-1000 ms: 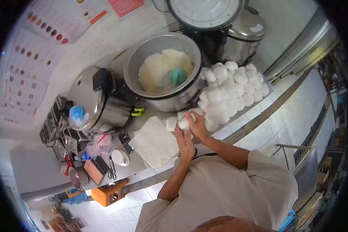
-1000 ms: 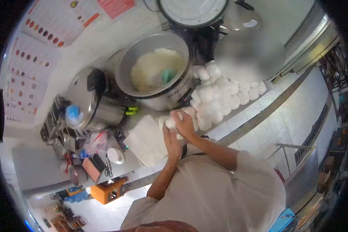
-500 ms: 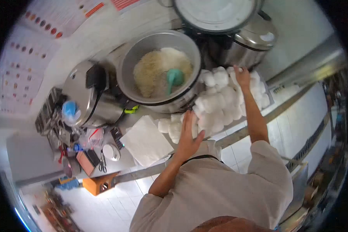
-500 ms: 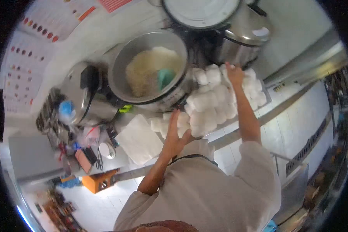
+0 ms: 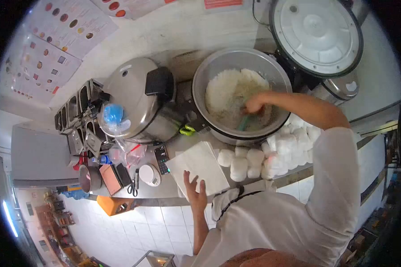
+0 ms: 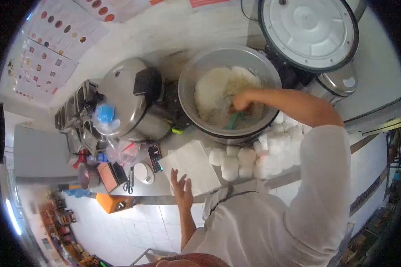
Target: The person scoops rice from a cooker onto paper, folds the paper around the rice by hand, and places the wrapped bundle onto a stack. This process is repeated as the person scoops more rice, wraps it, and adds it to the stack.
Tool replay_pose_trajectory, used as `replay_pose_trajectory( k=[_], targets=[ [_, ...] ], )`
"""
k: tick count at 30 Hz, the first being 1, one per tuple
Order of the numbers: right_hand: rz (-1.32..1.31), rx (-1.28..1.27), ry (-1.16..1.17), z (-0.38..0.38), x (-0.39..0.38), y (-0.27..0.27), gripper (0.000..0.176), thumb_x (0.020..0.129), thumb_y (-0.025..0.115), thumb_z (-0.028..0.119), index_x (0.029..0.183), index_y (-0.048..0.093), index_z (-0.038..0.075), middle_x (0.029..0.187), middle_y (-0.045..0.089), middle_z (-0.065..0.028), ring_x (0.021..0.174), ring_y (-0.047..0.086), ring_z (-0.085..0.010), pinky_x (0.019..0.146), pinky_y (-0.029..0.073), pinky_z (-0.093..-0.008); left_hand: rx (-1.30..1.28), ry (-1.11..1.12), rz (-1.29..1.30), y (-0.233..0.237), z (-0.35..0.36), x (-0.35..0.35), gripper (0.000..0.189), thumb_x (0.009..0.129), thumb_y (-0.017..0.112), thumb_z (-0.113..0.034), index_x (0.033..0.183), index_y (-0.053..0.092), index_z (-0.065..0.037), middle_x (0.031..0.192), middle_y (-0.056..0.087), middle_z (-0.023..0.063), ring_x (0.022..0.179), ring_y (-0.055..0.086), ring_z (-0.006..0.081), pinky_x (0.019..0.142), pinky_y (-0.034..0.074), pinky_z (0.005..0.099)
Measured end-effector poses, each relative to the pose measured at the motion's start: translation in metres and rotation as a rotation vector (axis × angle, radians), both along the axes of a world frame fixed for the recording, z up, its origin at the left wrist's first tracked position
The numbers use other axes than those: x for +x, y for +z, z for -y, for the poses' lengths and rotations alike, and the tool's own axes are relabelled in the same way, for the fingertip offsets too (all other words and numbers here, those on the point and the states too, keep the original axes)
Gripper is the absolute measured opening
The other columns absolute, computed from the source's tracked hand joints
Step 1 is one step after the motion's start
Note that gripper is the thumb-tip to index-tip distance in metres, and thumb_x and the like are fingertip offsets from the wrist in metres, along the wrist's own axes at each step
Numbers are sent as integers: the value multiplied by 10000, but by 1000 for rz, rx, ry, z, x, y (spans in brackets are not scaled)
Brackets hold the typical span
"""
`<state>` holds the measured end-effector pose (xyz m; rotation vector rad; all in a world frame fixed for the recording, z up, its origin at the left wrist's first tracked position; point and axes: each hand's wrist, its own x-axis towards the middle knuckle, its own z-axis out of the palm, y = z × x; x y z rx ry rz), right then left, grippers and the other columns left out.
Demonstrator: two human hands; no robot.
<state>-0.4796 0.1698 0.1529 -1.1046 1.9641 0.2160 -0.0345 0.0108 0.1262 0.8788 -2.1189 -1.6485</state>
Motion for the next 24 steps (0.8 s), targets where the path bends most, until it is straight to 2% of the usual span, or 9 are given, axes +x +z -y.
replay_pose_trajectory(
  k=[1, 3, 5, 8, 10, 13, 16, 20, 24],
  targets=[
    [15, 159, 33, 7, 2, -14, 501, 1024, 589, 392, 1367, 628, 29, 1259, 697, -209, 944, 736, -333, 817, 584, -435, 22, 6, -27, 0, -2, -7, 771, 997, 668, -118, 1617, 222, -15, 1623, 344, 206, 1282, 585, 329, 1061, 484, 437],
    [63, 306, -297, 11, 25, 11, 524, 970, 658, 338, 1394, 600, 37, 1219, 712, -206, 946, 739, -328, 863, 573, -458, 123, 8, -79, 1, -8, -21, 783, 984, 657, -80, 1619, 205, -2, 1637, 329, 189, 1300, 575, 321, 1084, 468, 428],
    [-1, 341, -455, 17, 30, 43, 581, 917, 728, 284, 1422, 571, 45, 1179, 727, -203, 947, 743, -323, 909, 562, -480, 198, -58, -81, 16, -12, -42, 787, 982, 655, -75, 1619, 199, 1, 1644, 311, 197, 1335, 546, 337, 1102, 456, 431],
    [-275, 390, -49, 11, 3, 73, 576, 904, 719, 241, 1410, 557, 20, 1238, 700, -218, 1016, 728, -375, 826, 596, -473, 159, -186, -131, 25, -14, -76, 816, 969, 679, -100, 1616, 194, 16, 1645, 282, 237, 1405, 473, 377, 1169, 382, 460],
    [-524, -147, -111, -14, -11, 87, 584, 847, 717, 140, 1391, 537, 27, 1134, 723, -209, 949, 744, -387, 789, 597, -491, -69, -206, -140, 27, -13, -106, 850, 960, 691, -118, 1617, 173, 30, 1656, 234, 270, 1451, 409, 412, 1207, 319, 468],
    [-785, -319, -219, -8, -22, 99, 518, 867, 672, 93, 1360, 546, -6, 1074, 719, -238, 889, 750, -396, 763, 603, -503, -290, -155, -197, 32, -7, -145, 885, 956, 697, -147, 1618, 145, 51, 1656, 207, 314, 1497, 329, 454, 1240, 246, 473],
    [-988, -374, -284, 1, -48, 43, 497, 876, 625, 56, 1356, 540, -38, 1080, 716, -261, 890, 753, -391, 757, 614, -499, -246, -138, -277, 34, -1, -163, 882, 968, 684, -165, 1619, 134, 60, 1642, 228, 342, 1508, 300, 478, 1247, 229, 481],
    [-871, -408, -138, 22, -30, -8, 532, 887, 611, 80, 1300, 450, -215, 1057, 679, -331, 827, 757, -387, 656, 626, -446, -246, -172, -196, 30, 11, -166, 783, 1032, 602, -215, 1618, 158, 55, 1623, 301, 327, 1493, 333, 480, 1249, 214, 514],
    [-547, -332, -100, 18, 18, 15, 330, 848, 629, 32, 1125, 621, -146, 957, 709, -292, 857, 748, -399, 707, 618, -475, -282, -225, -118, 36, 19, -161, 720, 1067, 537, -219, 1620, 158, 46, 1626, 318, 304, 1482, 351, 481, 1250, 202, 537]
  ],
)
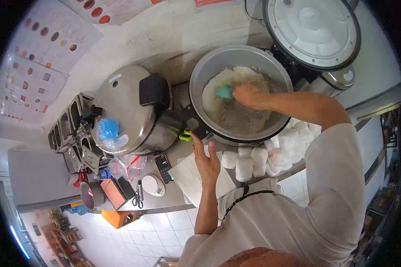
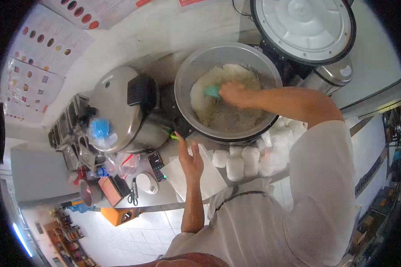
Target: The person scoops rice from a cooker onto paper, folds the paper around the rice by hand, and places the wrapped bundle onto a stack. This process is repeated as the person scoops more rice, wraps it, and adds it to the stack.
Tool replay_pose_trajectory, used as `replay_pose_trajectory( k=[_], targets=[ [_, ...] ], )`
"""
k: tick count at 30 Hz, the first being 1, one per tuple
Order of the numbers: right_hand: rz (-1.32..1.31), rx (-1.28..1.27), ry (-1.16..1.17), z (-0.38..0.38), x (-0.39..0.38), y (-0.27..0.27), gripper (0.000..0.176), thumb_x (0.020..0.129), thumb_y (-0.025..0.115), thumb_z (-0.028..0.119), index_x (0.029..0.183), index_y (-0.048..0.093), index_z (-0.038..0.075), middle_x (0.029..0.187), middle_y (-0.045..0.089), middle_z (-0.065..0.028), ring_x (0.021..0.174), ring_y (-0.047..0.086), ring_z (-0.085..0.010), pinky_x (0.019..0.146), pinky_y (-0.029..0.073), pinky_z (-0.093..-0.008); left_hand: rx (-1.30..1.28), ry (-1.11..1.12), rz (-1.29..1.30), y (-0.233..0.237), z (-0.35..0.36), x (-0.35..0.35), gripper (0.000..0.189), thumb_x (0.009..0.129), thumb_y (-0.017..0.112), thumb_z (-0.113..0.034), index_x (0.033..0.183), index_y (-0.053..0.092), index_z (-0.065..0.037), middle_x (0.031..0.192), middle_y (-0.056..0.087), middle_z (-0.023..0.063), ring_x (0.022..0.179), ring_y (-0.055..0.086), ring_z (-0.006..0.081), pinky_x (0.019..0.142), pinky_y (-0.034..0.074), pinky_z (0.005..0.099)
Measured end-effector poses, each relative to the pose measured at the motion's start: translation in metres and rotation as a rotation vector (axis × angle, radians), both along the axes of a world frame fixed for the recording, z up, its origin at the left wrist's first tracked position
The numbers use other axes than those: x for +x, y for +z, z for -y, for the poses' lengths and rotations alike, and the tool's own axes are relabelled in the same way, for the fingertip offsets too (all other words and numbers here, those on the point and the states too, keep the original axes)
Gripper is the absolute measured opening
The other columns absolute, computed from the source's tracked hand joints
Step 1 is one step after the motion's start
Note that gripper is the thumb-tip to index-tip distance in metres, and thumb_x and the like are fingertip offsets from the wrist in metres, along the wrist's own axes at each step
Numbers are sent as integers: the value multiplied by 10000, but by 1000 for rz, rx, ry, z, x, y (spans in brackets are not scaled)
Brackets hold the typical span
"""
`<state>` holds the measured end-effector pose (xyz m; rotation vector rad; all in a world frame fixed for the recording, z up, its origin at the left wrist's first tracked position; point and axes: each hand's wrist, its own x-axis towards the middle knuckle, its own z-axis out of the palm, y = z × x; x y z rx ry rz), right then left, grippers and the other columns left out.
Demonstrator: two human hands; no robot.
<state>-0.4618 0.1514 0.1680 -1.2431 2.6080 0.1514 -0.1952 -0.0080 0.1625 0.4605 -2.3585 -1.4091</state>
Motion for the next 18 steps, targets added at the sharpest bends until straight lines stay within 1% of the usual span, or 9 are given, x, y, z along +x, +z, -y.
replay_pose_trajectory(
  k=[2, 5, 6, 8, 11, 14, 15, 17, 18],
  targets=[
    [122, -10, 58, -3, 18, 0, 203, 857, 612, 51, 963, 727, -79, 930, 726, -269, 904, 736, -427, 762, 602, -507, -3, -6, -12, 4, 0, 0, 719, 1068, 536, -212, 1620, 156, 45, 1614, 333, 310, 1482, 350, 480, 1250, 199, 547],
    [277, -76, 48, -7, 40, -10, 180, 807, 670, 78, 879, 722, -78, 878, 721, -272, 849, 723, -452, 742, 588, -527, 18, 5, -1, 2, -2, 0, 720, 1068, 537, -206, 1621, 151, 45, 1596, 358, 320, 1479, 348, 486, 1244, 203, 563],
    [297, -124, 97, -8, 47, -12, 186, 804, 679, 89, 867, 716, -82, 853, 716, -270, 815, 715, -451, 722, 583, -528, 24, 3, 4, 2, -2, -1, 721, 1068, 538, -205, 1621, 149, 45, 1589, 367, 323, 1478, 347, 489, 1242, 206, 569],
    [330, -222, 202, -10, 53, -11, 204, 799, 696, 110, 843, 703, -89, 804, 707, -266, 747, 700, -449, 683, 572, -528, 5, 2, 2, 4, -3, -5, 730, 1061, 553, -190, 1623, 150, 44, 1590, 377, 317, 1486, 357, 462, 1241, 223, 529],
    [572, -107, 52, -19, 30, 31, 197, 809, 673, 93, 837, 689, -102, 732, 685, -255, 645, 667, -415, 612, 552, -505, 39, -21, 5, 11, 0, -2, 766, 1044, 590, -175, 1628, 144, 41, 1602, 377, 301, 1504, 360, 399, 1233, 243, 452],
    [928, -25, -158, -26, -8, 62, 188, 812, 639, 62, 833, 688, -117, 718, 686, -247, 627, 667, -383, 574, 538, -490, 128, -29, 19, 16, -3, 3, 812, 1023, 629, -168, 1635, 134, 31, 1624, 357, 279, 1519, 340, 338, 1220, 254, 385],
    [901, -70, -209, -26, -19, 62, 169, 820, 615, 51, 813, 685, -102, 692, 670, -223, 615, 671, -350, 555, 529, -481, 153, -36, 19, 19, -3, 2, 827, 1016, 642, -167, 1637, 131, 27, 1632, 348, 271, 1524, 331, 319, 1215, 256, 366],
    [852, -162, -305, -21, -35, 51, 162, 835, 569, 29, 773, 679, -72, 640, 639, -176, 593, 677, -285, 515, 510, -463, 155, -24, 16, 14, -4, 2, 834, 1009, 646, -168, 1640, 133, 15, 1644, 322, 269, 1533, 311, 320, 1217, 257, 368],
    [725, -134, -307, -12, -37, 44, 154, 829, 571, 19, 786, 681, -80, 661, 652, -191, 610, 688, -300, 524, 516, -468, 158, -15, 16, 9, -3, 3, 837, 1005, 649, -168, 1641, 134, 9, 1650, 309, 267, 1538, 302, 320, 1217, 257, 369]
  ],
)
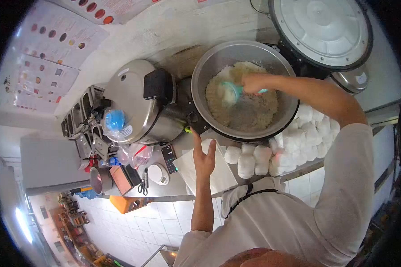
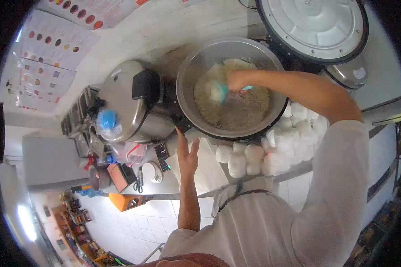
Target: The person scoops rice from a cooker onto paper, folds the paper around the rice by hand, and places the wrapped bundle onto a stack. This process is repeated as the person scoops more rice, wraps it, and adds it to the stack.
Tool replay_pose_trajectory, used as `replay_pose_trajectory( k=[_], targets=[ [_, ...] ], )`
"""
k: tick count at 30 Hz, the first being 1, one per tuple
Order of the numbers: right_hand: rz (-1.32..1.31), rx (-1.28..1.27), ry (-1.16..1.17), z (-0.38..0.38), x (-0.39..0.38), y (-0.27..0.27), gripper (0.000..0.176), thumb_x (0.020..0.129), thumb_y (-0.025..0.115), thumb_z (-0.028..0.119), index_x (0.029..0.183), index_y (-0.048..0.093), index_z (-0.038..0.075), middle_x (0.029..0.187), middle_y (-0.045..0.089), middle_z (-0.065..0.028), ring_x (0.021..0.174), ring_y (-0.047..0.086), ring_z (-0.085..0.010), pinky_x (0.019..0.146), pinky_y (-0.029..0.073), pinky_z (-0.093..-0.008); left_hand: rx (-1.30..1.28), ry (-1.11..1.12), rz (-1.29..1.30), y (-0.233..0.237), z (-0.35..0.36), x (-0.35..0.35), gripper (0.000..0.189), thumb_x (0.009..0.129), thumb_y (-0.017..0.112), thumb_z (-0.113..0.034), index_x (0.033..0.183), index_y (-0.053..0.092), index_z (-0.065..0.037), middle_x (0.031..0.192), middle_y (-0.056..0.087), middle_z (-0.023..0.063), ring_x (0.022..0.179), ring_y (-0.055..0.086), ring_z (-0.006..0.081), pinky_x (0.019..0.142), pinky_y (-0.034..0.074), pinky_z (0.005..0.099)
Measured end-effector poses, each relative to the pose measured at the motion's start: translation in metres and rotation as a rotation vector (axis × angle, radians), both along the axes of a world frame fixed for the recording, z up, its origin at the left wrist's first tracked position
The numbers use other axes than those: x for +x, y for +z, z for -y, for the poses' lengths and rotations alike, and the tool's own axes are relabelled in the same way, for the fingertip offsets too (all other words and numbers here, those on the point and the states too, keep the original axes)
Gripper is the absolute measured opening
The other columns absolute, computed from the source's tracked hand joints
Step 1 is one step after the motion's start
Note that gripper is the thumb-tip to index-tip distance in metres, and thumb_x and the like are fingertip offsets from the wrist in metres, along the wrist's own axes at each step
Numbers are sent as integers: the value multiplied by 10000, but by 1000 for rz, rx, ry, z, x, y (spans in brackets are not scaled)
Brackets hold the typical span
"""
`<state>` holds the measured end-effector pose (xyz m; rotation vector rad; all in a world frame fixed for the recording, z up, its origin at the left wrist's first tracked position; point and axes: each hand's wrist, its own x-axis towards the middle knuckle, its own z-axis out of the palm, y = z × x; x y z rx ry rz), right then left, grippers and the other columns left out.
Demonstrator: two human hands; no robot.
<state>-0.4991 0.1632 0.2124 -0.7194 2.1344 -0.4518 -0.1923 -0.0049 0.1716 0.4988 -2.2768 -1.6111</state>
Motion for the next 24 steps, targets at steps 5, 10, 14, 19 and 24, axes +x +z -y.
replay_pose_trajectory(
  k=[5, 10, 14, 19, 24],
  targets=[
    [-475, -176, 12, 42, 34, -38, 142, 797, 590, -29, 865, 679, -116, 779, 695, -286, 729, 733, -394, 605, 550, -514, 2, 4, 14, -14, 9, 0, 827, 954, 629, -91, 1640, 174, -11, 1636, 339, 266, 1530, 328, 313, 1216, 264, 361],
    [-173, 29, 127, 36, 87, 25, 232, 785, 622, -3, 969, 682, -131, 892, 696, -317, 895, 724, -432, 701, 544, -516, -5, -28, -14, -24, 16, 5, 890, 859, 594, -16, 1647, 181, -40, 1621, 370, 268, 1529, 340, 331, 1217, 275, 360],
    [-268, -132, 138, 10, 102, 28, 207, 823, 607, 13, 975, 660, -117, 899, 698, -309, 819, 708, -454, 678, 541, -516, -18, -50, 56, -23, 20, 12, 910, 862, 605, -15, 1651, 153, -42, 1637, 341, 269, 1534, 326, 342, 1221, 279, 371],
    [33, -206, -10, -32, 87, 36, 198, 939, 613, 113, 1000, 665, -68, 853, 710, -184, 591, 649, -274, 518, 501, -404, -21, -143, -29, -26, 33, 14, 880, 908, 628, -38, 1653, 160, -48, 1647, 337, 248, 1529, 341, 345, 1224, 283, 381],
    [256, -385, -447, -58, 111, 71, 256, 1027, 591, 236, 1034, 682, -3, 786, 667, -63, 526, 556, -121, 460, 444, -293, 219, -139, -5, -73, 45, 84, 791, 940, 651, -89, 1630, 267, -49, 1633, 381, 217, 1507, 381, 354, 1214, 316, 390]
  ],
)
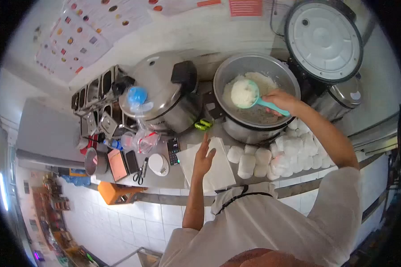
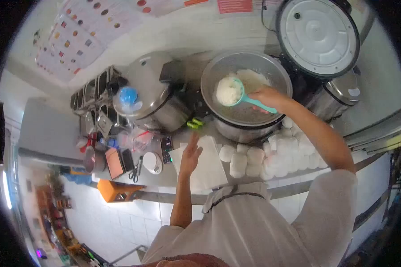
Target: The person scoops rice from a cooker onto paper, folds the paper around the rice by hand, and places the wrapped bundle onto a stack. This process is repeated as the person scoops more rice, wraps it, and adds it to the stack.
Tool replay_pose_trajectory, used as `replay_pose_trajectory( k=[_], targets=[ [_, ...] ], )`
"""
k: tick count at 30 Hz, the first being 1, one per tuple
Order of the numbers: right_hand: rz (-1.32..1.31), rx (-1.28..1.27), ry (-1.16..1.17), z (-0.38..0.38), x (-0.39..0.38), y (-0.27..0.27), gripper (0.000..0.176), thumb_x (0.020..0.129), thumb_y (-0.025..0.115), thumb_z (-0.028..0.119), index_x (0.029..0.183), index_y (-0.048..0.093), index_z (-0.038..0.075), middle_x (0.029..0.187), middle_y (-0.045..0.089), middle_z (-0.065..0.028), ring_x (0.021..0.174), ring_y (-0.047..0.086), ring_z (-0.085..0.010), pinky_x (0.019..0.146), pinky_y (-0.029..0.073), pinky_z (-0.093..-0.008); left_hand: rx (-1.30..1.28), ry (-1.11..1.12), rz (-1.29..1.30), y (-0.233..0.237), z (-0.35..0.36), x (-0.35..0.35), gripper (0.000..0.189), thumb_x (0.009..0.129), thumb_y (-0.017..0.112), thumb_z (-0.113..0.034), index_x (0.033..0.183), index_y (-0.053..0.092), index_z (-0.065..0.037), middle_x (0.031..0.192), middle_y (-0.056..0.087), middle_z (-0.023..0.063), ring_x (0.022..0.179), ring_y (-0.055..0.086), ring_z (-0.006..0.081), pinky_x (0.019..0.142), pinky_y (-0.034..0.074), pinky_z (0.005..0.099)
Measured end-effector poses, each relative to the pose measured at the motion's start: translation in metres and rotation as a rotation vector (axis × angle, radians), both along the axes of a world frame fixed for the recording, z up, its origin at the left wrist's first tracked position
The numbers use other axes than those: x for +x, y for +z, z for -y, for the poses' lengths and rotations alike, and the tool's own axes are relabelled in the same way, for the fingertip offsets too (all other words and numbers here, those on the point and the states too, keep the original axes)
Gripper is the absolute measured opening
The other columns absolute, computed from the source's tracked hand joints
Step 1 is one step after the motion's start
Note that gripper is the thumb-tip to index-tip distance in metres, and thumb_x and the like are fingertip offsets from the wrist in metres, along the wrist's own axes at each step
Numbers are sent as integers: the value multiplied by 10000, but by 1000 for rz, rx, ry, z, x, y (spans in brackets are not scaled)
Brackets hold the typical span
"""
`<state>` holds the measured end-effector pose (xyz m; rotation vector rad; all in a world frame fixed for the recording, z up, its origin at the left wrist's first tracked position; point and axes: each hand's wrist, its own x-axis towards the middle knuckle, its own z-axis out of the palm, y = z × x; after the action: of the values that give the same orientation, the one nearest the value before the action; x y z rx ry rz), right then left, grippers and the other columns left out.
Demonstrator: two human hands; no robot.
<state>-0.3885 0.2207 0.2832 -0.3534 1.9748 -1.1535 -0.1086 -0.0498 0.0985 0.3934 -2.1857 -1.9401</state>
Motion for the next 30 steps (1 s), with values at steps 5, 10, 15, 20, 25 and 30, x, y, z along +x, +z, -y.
replay_pose_trajectory(
  k=[5, 10, 15, 20, 25, 30],
  targets=[
    [270, -305, -174, 21, 96, 14, 278, 1061, 565, 263, 1194, 642, 31, 825, 656, -54, 566, 579, -116, 455, 448, -269, -373, 128, 386, -110, 22, 122, 722, 924, 695, -166, 1562, 391, -14, 1601, 413, 234, 1468, 418, 408, 1209, 345, 454],
    [784, -387, -165, 73, 203, -110, 268, 1048, 589, 249, 1095, 655, -6, 867, 633, -74, 571, 549, -143, 483, 428, -308, -666, 315, 384, -173, 40, 179, 754, 904, 731, -212, 1554, 402, -20, 1605, 394, 233, 1497, 346, 435, 1217, 314, 540],
    [343, -74, -123, 122, 256, -216, 340, 1052, 599, 263, 1273, 684, 20, 831, 630, -34, 561, 553, -129, 490, 449, -302, -839, 70, 431, -139, 62, 175, 964, 824, 813, -345, 1598, 326, -42, 1685, 284, 151, 1555, 229, 409, 1231, 219, 620],
    [-1184, 179, 346, 139, 301, -294, 614, 883, 649, 104, 1486, 556, 172, 986, 616, -103, 714, 671, -268, 610, 568, -399, -875, -60, 445, -155, 76, 179, 1150, 764, 830, -511, 1646, 220, -96, 1717, 224, 97, 1582, 169, 379, 1245, 124, 647],
    [-1225, 24, 354, 136, 327, -346, 697, 853, 640, 68, 1529, 511, 180, 1008, 605, -98, 725, 663, -277, 639, 572, -400, -904, -91, 471, -147, 82, 172, 1123, 792, 808, -518, 1644, 219, -84, 1719, 210, 110, 1591, 156, 337, 1249, 105, 640],
    [-1100, 75, 376, 133, 323, -308, 642, 915, 626, 66, 1535, 496, 165, 1058, 636, -117, 744, 657, -278, 665, 568, -405, -963, -38, 271, -153, 77, 180, 803, 832, 789, -410, 1476, 454, -68, 1535, 463, 136, 1421, 426, 359, 1168, 342, 562]
  ],
)
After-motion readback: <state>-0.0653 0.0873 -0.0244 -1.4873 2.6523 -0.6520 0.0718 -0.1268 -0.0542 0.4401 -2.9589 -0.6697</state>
